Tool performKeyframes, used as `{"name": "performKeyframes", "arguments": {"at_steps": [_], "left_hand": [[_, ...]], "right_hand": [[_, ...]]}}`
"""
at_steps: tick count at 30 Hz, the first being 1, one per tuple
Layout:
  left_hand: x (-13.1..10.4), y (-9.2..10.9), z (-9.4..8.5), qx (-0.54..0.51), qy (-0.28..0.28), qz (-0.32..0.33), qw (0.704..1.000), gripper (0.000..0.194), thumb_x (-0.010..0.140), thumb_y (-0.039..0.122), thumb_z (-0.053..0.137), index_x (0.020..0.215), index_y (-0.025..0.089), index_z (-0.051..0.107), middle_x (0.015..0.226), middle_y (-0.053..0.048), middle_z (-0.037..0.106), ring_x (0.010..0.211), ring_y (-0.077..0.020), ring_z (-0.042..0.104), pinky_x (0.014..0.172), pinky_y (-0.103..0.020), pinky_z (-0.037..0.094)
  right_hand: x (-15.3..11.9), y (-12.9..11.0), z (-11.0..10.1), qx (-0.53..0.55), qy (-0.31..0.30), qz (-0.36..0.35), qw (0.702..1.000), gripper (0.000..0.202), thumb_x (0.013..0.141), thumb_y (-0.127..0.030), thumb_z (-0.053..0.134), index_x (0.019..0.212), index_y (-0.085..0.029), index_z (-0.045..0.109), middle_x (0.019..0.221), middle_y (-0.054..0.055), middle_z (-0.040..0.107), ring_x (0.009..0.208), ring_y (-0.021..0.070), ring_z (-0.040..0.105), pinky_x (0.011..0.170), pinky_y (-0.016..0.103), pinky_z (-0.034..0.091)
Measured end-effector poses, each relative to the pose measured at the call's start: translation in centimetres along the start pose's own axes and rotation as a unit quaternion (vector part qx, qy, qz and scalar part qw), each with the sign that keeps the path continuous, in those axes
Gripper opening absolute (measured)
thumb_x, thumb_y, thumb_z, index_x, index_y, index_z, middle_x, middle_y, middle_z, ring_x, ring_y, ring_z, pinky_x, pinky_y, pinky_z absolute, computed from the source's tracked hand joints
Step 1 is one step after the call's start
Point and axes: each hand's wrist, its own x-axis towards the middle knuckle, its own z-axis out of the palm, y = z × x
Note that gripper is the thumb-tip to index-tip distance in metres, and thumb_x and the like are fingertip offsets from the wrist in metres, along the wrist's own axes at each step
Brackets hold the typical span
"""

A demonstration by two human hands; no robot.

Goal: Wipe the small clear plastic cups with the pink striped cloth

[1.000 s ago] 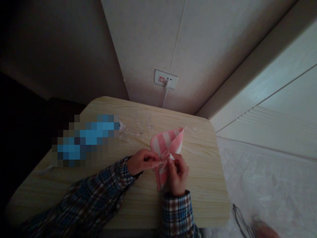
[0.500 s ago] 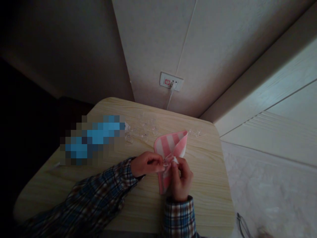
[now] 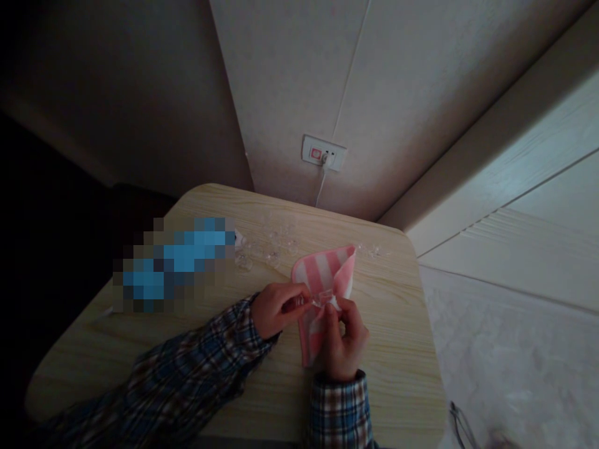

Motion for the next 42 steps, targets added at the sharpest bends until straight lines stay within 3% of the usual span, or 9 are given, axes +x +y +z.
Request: {"name": "performKeyframes", "arguments": {"at_steps": [6, 16, 20, 25, 29, 34, 42], "left_hand": [[-0.1, 0.2, -0.1, -0.007, 0.008, 0.02, 1.0, 0.023, 0.08, 0.033, 0.044, 0.073, 0.015, 0.056, 0.055, 0.004, 0.047, 0.05, -0.0067, 0.041, 0.048, -0.018, 0.026], [0.1, -0.5, 0.2, -0.142, -0.059, -0.039, 0.987, 0.03, 0.081, 0.037, 0.042, 0.071, 0.013, 0.056, 0.051, 0.006, 0.038, 0.048, -0.0065, 0.036, 0.045, -0.019, 0.023], [0.1, -0.4, 0.1, -0.155, -0.052, -0.054, 0.985, 0.027, 0.079, 0.036, 0.045, 0.069, 0.013, 0.055, 0.051, 0.006, 0.038, 0.049, -0.0063, 0.035, 0.045, -0.018, 0.023], [-0.2, -0.1, 0.3, -0.111, -0.023, -0.025, 0.993, 0.025, 0.072, 0.037, 0.057, 0.08, 0.015, 0.048, 0.049, 0.009, 0.036, 0.045, -0.0059, 0.035, 0.044, -0.017, 0.023], [-0.3, -0.4, 0.6, -0.047, -0.011, 0.018, 0.999, 0.024, 0.076, 0.032, 0.054, 0.089, 0.016, 0.043, 0.055, 0.007, 0.041, 0.049, -0.0078, 0.041, 0.048, -0.018, 0.028], [-0.4, -0.4, 0.8, 0.087, -0.016, 0.012, 0.996, 0.032, 0.076, 0.043, 0.051, 0.094, 0.017, 0.045, 0.068, 0.001, 0.057, 0.061, -0.0131, 0.054, 0.052, -0.02, 0.034], [-0.8, -0.4, 0.9, 0.147, -0.026, 0.056, 0.987, 0.043, 0.076, 0.058, 0.039, 0.087, 0.017, 0.048, 0.062, 0.0, 0.06, 0.056, -0.0141, 0.058, 0.047, -0.02, 0.033]], "right_hand": [[0.0, 0.0, 0.0, -0.002, 0.006, -0.007, 1.0, 0.017, 0.077, -0.03, 0.053, 0.084, -0.015, 0.057, 0.064, 0.0, 0.055, 0.054, 0.0102, 0.048, 0.049, 0.022, 0.035], [-0.2, -0.2, -0.2, 0.022, -0.001, -0.022, 1.0, 0.016, 0.077, -0.028, 0.053, 0.086, -0.015, 0.058, 0.067, 0.001, 0.057, 0.056, 0.011, 0.05, 0.05, 0.023, 0.037], [-0.2, -0.3, -0.1, 0.02, -0.004, -0.022, 1.0, 0.017, 0.078, -0.029, 0.052, 0.086, -0.015, 0.058, 0.071, 0.002, 0.059, 0.059, 0.0121, 0.052, 0.052, 0.024, 0.038], [0.0, -0.5, -0.1, 0.011, 0.014, -0.001, 1.0, 0.018, 0.079, -0.03, 0.05, 0.085, -0.014, 0.057, 0.063, 0.0, 0.057, 0.051, 0.0096, 0.047, 0.047, 0.022, 0.035], [0.2, -0.7, 0.0, 0.003, 0.023, 0.006, 1.0, 0.018, 0.079, -0.031, 0.051, 0.083, -0.014, 0.057, 0.061, -0.001, 0.055, 0.051, 0.0093, 0.046, 0.046, 0.021, 0.034], [0.3, -1.3, 0.0, 0.023, 0.038, 0.013, 0.999, 0.018, 0.079, -0.031, 0.051, 0.08, -0.014, 0.056, 0.057, -0.003, 0.051, 0.047, 0.0075, 0.041, 0.042, 0.019, 0.03], [0.4, -1.7, 0.2, 0.052, 0.043, 0.029, 0.997, 0.019, 0.079, -0.031, 0.05, 0.076, -0.014, 0.054, 0.05, -0.006, 0.042, 0.042, 0.0058, 0.033, 0.038, 0.018, 0.024]]}}
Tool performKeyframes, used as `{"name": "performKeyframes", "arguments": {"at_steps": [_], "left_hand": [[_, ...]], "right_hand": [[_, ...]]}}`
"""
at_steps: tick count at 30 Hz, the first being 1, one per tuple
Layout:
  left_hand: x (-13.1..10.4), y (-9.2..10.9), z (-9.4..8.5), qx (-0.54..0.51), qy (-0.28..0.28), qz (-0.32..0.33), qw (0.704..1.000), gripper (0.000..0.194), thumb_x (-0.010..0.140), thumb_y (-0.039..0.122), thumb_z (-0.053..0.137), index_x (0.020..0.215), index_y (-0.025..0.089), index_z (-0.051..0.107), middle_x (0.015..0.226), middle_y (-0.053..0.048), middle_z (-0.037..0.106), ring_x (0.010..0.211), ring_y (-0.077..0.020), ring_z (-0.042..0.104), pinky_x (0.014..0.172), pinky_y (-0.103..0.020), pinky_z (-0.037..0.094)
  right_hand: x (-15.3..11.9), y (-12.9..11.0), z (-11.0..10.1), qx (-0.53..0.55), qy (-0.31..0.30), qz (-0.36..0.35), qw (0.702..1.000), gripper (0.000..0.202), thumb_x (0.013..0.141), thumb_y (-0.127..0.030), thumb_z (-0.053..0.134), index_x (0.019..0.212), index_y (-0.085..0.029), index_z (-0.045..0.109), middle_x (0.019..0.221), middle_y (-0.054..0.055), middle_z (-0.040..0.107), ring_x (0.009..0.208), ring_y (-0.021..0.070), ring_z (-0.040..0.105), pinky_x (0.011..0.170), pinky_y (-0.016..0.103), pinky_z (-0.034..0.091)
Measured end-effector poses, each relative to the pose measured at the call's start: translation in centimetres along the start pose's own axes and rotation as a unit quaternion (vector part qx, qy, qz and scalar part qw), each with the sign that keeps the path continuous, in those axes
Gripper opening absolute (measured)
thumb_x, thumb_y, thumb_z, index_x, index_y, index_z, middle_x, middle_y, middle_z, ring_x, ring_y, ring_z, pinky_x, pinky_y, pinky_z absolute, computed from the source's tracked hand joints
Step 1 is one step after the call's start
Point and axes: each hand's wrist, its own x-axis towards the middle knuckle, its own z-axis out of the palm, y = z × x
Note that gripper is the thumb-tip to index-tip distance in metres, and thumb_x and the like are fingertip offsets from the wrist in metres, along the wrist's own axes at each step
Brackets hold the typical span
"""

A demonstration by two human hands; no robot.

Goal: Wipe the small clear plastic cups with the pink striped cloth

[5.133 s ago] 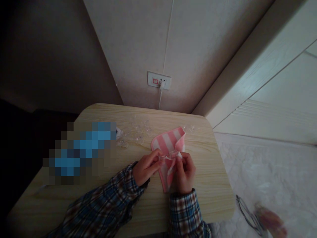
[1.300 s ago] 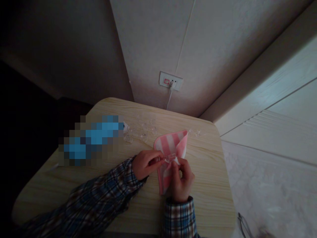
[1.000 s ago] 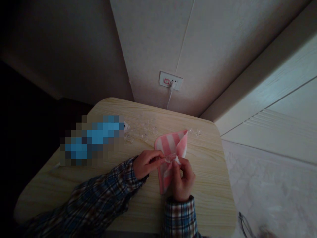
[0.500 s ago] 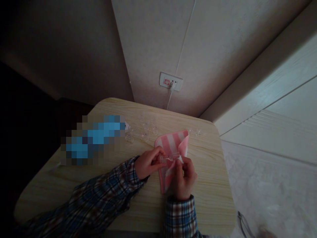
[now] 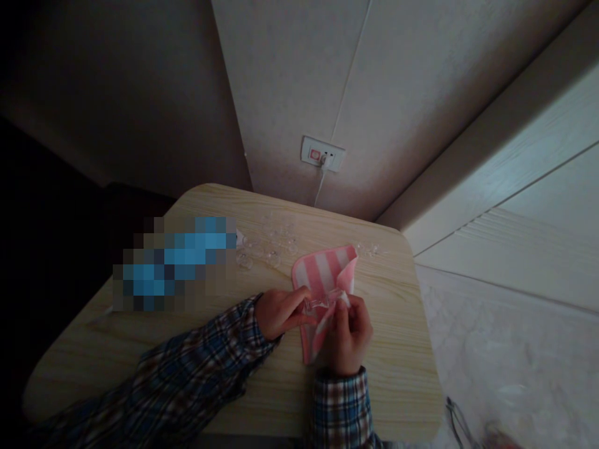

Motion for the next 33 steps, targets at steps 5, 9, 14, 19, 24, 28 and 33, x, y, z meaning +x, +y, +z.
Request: {"name": "performKeyframes", "arguments": {"at_steps": [5, 9, 14, 19, 24, 28, 33], "left_hand": [[0.0, -0.1, 0.5, 0.02, -0.014, -0.021, 0.999, 0.045, 0.076, 0.059, 0.035, 0.091, 0.018, 0.046, 0.067, -0.002, 0.063, 0.06, -0.0165, 0.06, 0.047, -0.02, 0.034], [0.0, -0.3, 0.8, 0.008, -0.02, -0.019, 1.0, 0.045, 0.078, 0.057, 0.033, 0.096, 0.017, 0.044, 0.068, -0.003, 0.063, 0.061, -0.0173, 0.061, 0.049, -0.021, 0.036], [-0.1, -0.3, 0.7, -0.006, -0.018, -0.021, 1.0, 0.042, 0.079, 0.055, 0.035, 0.095, 0.017, 0.044, 0.066, -0.003, 0.062, 0.06, -0.0168, 0.06, 0.049, -0.021, 0.036], [-0.1, -0.1, 0.2, -0.057, -0.005, -0.002, 0.998, 0.037, 0.079, 0.052, 0.038, 0.089, 0.018, 0.045, 0.06, 0.001, 0.057, 0.054, -0.0126, 0.055, 0.047, -0.019, 0.032], [-0.1, 0.4, -0.6, -0.139, 0.018, 0.004, 0.99, 0.031, 0.078, 0.048, 0.044, 0.079, 0.017, 0.048, 0.052, 0.005, 0.049, 0.047, -0.008, 0.045, 0.045, -0.017, 0.028], [0.0, 0.7, -1.1, -0.198, 0.011, -0.025, 0.98, 0.032, 0.077, 0.047, 0.046, 0.073, 0.016, 0.05, 0.049, 0.006, 0.043, 0.046, -0.0065, 0.04, 0.044, -0.017, 0.025], [0.4, 0.7, -1.3, -0.302, -0.017, -0.068, 0.951, 0.039, 0.079, 0.048, 0.04, 0.064, 0.014, 0.049, 0.045, 0.007, 0.032, 0.042, -0.0052, 0.032, 0.041, -0.018, 0.02]], "right_hand": [[0.0, 0.1, -0.1, -0.005, -0.01, -0.008, 1.0, 0.017, 0.08, -0.03, 0.05, 0.077, -0.014, 0.055, 0.053, -0.005, 0.044, 0.044, 0.0056, 0.033, 0.04, 0.018, 0.026], [0.0, 0.1, -0.1, -0.005, -0.012, -0.005, 1.0, 0.019, 0.08, -0.031, 0.049, 0.079, -0.014, 0.054, 0.052, -0.005, 0.043, 0.043, 0.0059, 0.033, 0.039, 0.018, 0.025], [0.0, 0.2, 0.0, 0.012, -0.006, 0.005, 1.0, 0.018, 0.078, -0.032, 0.051, 0.077, -0.014, 0.054, 0.05, -0.006, 0.042, 0.042, 0.006, 0.033, 0.038, 0.018, 0.024], [0.0, 0.2, -0.1, 0.015, -0.007, -0.009, 1.0, 0.019, 0.079, -0.032, 0.05, 0.077, -0.014, 0.054, 0.051, -0.005, 0.042, 0.042, 0.0059, 0.033, 0.038, 0.018, 0.025], [-0.1, 0.3, -0.1, 0.013, -0.011, -0.007, 1.0, 0.019, 0.08, -0.032, 0.049, 0.076, -0.014, 0.053, 0.048, -0.006, 0.039, 0.041, 0.0058, 0.032, 0.037, 0.018, 0.023], [-0.1, 0.3, -0.1, 0.024, -0.009, -0.019, 1.0, 0.019, 0.08, -0.032, 0.049, 0.077, -0.014, 0.053, 0.048, -0.006, 0.039, 0.041, 0.006, 0.032, 0.038, 0.019, 0.024], [-0.1, 0.3, -0.1, 0.016, -0.023, -0.011, 1.0, 0.018, 0.079, -0.031, 0.05, 0.075, -0.014, 0.054, 0.048, -0.007, 0.038, 0.041, 0.0059, 0.031, 0.038, 0.019, 0.024]]}}
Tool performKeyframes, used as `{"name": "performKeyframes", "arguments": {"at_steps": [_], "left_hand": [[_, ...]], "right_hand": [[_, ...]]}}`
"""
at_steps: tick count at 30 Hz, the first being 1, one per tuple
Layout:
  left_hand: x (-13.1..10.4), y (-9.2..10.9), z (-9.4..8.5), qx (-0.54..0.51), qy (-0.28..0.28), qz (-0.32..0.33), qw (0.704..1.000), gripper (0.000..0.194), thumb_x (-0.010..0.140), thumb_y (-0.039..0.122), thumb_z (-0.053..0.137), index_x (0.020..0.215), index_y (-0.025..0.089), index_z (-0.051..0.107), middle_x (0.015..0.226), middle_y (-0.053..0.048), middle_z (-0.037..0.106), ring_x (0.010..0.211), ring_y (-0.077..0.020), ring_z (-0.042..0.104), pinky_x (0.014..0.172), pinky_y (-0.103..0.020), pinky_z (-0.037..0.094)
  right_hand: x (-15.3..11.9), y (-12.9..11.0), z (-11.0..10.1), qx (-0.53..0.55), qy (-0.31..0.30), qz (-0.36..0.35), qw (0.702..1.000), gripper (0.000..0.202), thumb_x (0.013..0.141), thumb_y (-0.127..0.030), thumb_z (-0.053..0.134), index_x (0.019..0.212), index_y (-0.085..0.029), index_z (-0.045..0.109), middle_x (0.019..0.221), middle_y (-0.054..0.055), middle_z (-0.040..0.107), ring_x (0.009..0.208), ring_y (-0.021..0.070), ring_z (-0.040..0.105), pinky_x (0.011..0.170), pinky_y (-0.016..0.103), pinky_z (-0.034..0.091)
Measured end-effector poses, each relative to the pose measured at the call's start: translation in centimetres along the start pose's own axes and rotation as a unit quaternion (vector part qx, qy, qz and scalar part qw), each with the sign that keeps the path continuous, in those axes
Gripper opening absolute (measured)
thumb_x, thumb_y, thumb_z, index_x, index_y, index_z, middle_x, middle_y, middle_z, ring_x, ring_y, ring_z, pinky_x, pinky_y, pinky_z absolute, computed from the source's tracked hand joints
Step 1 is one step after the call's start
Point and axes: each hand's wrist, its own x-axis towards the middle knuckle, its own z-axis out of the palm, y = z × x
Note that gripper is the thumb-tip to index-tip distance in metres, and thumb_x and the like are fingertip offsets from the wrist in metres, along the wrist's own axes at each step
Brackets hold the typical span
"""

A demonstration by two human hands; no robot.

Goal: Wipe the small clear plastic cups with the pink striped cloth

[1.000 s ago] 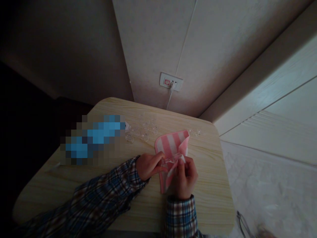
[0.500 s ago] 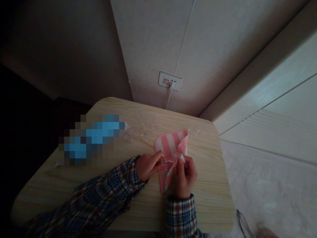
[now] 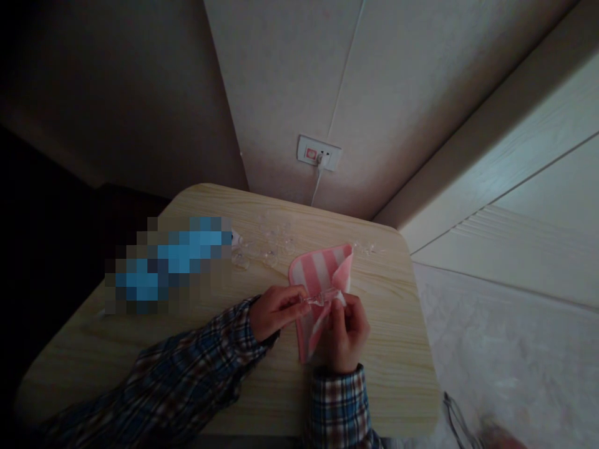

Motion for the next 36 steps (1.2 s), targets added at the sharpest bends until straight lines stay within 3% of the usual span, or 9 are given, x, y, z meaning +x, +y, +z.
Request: {"name": "performKeyframes", "arguments": {"at_steps": [7, 12, 15, 20, 29, 33, 36], "left_hand": [[0.3, -0.2, 0.0, -0.198, -0.048, -0.061, 0.977, 0.035, 0.082, 0.046, 0.036, 0.075, 0.014, 0.047, 0.044, 0.008, 0.035, 0.037, -0.004, 0.03, 0.037, -0.016, 0.023], [0.4, -0.5, 0.2, -0.212, -0.028, -0.055, 0.975, 0.029, 0.077, 0.041, 0.048, 0.092, 0.015, 0.044, 0.052, 0.007, 0.042, 0.042, -0.0044, 0.036, 0.04, -0.015, 0.023], [0.4, -0.6, 0.3, -0.164, -0.021, -0.036, 0.986, 0.03, 0.073, 0.034, 0.055, 0.094, 0.016, 0.044, 0.06, 0.006, 0.045, 0.048, -0.0049, 0.038, 0.043, -0.016, 0.026], [0.3, -0.8, 0.5, 0.016, 0.022, 0.0, 1.0, 0.024, 0.073, 0.027, 0.054, 0.093, 0.016, 0.048, 0.056, 0.007, 0.043, 0.048, -0.0063, 0.04, 0.044, -0.016, 0.029], [0.0, -1.1, 0.7, 0.255, 0.042, 0.046, 0.965, 0.023, 0.077, 0.031, 0.049, 0.097, 0.019, 0.05, 0.06, 0.002, 0.057, 0.054, -0.0117, 0.053, 0.05, -0.021, 0.035], [-0.2, -1.3, 0.7, 0.302, 0.048, 0.079, 0.949, 0.028, 0.08, 0.037, 0.044, 0.102, 0.02, 0.049, 0.08, -0.002, 0.063, 0.066, -0.0155, 0.058, 0.055, -0.023, 0.039], [-0.1, -1.3, 0.6, 0.301, 0.049, 0.073, 0.95, 0.028, 0.081, 0.039, 0.041, 0.099, 0.02, 0.051, 0.078, -0.001, 0.064, 0.065, -0.0151, 0.058, 0.054, -0.023, 0.039]], "right_hand": [[-0.1, 0.1, 0.0, -0.031, -0.004, -0.005, 0.999, 0.02, 0.079, -0.033, 0.049, 0.076, -0.014, 0.054, 0.048, -0.006, 0.04, 0.041, 0.0065, 0.032, 0.038, 0.019, 0.024], [0.0, 0.4, -0.1, -0.037, 0.007, -0.003, 0.999, 0.021, 0.078, -0.035, 0.05, 0.076, -0.014, 0.054, 0.049, -0.005, 0.042, 0.042, 0.0066, 0.034, 0.039, 0.019, 0.025], [0.0, 0.5, -0.1, -0.039, 0.009, 0.007, 0.999, 0.02, 0.079, -0.033, 0.05, 0.078, -0.014, 0.054, 0.05, -0.005, 0.043, 0.042, 0.0065, 0.034, 0.039, 0.019, 0.025], [0.1, 0.2, 0.0, -0.053, 0.017, 0.007, 0.998, 0.018, 0.08, -0.031, 0.049, 0.076, -0.014, 0.054, 0.049, -0.006, 0.041, 0.042, 0.0063, 0.033, 0.039, 0.019, 0.024], [0.3, 0.5, 0.0, -0.056, 0.008, 0.031, 0.998, 0.02, 0.08, -0.034, 0.049, 0.079, -0.014, 0.055, 0.05, -0.006, 0.043, 0.044, 0.0068, 0.035, 0.04, 0.019, 0.026], [0.4, 0.7, 0.2, -0.026, 0.004, 0.038, 0.999, 0.021, 0.08, -0.034, 0.049, 0.08, -0.014, 0.055, 0.052, -0.005, 0.045, 0.044, 0.0065, 0.035, 0.039, 0.018, 0.027], [0.3, 0.7, 0.2, -0.022, -0.003, 0.035, 0.999, 0.019, 0.08, -0.033, 0.049, 0.08, -0.015, 0.054, 0.052, -0.005, 0.045, 0.044, 0.0062, 0.036, 0.039, 0.018, 0.027]]}}
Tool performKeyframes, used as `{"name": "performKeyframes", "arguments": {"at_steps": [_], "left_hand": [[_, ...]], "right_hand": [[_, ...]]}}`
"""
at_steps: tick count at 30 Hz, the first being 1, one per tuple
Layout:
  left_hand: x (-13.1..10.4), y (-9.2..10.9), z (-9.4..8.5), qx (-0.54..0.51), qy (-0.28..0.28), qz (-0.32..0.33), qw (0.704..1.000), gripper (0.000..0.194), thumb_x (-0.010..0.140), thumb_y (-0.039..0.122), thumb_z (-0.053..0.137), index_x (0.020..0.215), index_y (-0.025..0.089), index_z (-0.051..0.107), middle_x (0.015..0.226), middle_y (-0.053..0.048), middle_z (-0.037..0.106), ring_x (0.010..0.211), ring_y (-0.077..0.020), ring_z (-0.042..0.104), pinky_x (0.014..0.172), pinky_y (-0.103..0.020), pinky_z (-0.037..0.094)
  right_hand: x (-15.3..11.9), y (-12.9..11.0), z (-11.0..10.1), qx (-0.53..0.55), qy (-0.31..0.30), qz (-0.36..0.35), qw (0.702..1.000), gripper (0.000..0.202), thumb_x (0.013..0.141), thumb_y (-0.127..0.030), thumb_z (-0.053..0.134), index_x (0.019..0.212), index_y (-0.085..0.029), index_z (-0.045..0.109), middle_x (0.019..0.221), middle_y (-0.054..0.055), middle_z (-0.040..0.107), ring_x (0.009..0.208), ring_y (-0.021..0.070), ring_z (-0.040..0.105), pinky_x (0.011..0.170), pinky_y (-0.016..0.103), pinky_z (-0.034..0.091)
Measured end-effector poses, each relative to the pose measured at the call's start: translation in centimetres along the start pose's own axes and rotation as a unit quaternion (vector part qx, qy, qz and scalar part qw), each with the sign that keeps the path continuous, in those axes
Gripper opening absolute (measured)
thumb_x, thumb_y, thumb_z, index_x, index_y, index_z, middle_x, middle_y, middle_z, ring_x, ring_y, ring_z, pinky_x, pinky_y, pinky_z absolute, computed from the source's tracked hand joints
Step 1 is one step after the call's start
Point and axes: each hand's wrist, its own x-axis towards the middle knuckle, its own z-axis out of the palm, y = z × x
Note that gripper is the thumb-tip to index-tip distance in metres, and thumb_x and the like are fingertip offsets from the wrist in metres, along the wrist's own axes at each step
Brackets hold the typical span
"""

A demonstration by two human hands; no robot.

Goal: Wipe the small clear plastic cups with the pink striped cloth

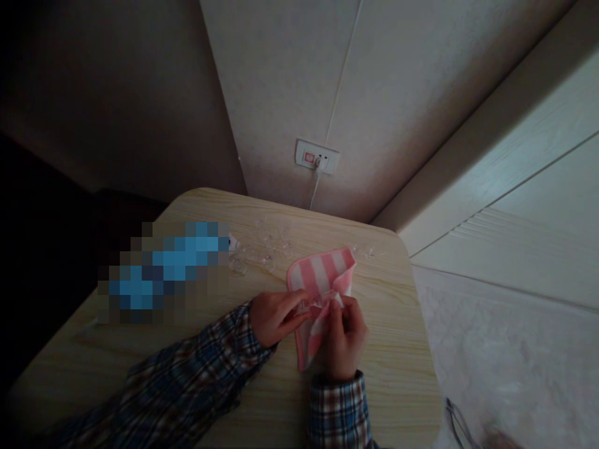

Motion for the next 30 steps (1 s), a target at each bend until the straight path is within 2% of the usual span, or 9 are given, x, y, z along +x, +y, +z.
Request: {"name": "performKeyframes", "arguments": {"at_steps": [6, 13, 18, 23, 30], "left_hand": [[0.21, -0.16, -0.17, -0.069, -0.024, -0.025, 0.997, 0.031, 0.079, 0.044, 0.046, 0.096, 0.019, 0.054, 0.059, 0.002, 0.058, 0.054, -0.011, 0.053, 0.05, -0.019, 0.036], [0.27, -0.21, -0.38, -0.128, -0.059, -0.023, 0.99, 0.039, 0.073, 0.05, 0.052, 0.092, 0.017, 0.058, 0.054, 0.003, 0.055, 0.049, -0.0087, 0.048, 0.047, -0.017, 0.031], [0.37, -0.09, -0.75, -0.181, -0.066, -0.022, 0.981, 0.038, 0.072, 0.049, 0.054, 0.082, 0.013, 0.06, 0.049, 0.005, 0.046, 0.045, -0.0065, 0.041, 0.044, -0.016, 0.025], [0.6, -0.22, -0.78, -0.234, -0.077, -0.033, 0.968, 0.037, 0.073, 0.048, 0.053, 0.072, 0.012, 0.061, 0.047, 0.005, 0.042, 0.045, -0.0059, 0.037, 0.043, -0.016, 0.022], [0.68, -0.19, -0.67, -0.323, -0.107, -0.077, 0.937, 0.04, 0.076, 0.049, 0.046, 0.072, 0.012, 0.059, 0.046, 0.005, 0.043, 0.044, -0.006, 0.038, 0.041, -0.016, 0.023]], "right_hand": [[-0.06, -0.1, -0.17, 0.0, -0.005, -0.01, 1.0, 0.017, 0.08, -0.031, 0.049, 0.078, -0.015, 0.055, 0.052, -0.005, 0.047, 0.044, 0.006, 0.037, 0.039, 0.018, 0.028], [-0.11, -0.32, -0.31, 0.016, 0.007, -0.006, 1.0, 0.016, 0.08, -0.03, 0.05, 0.078, -0.015, 0.055, 0.049, -0.006, 0.043, 0.042, 0.0051, 0.034, 0.038, 0.017, 0.025], [-0.07, -0.81, -0.27, 0.031, 0.012, -0.017, 0.999, 0.015, 0.08, -0.028, 0.051, 0.074, -0.014, 0.054, 0.049, -0.007, 0.04, 0.042, 0.0043, 0.033, 0.038, 0.016, 0.025], [-0.1, -0.74, -0.22, 0.049, 0.006, -0.016, 0.999, 0.014, 0.08, -0.027, 0.05, 0.074, -0.015, 0.054, 0.049, -0.007, 0.039, 0.043, 0.0046, 0.033, 0.039, 0.017, 0.025], [-0.17, -0.4, -0.29, 0.038, 0.01, -0.017, 0.999, 0.016, 0.08, -0.028, 0.05, 0.075, -0.015, 0.054, 0.049, -0.007, 0.038, 0.042, 0.0046, 0.031, 0.038, 0.017, 0.024]]}}
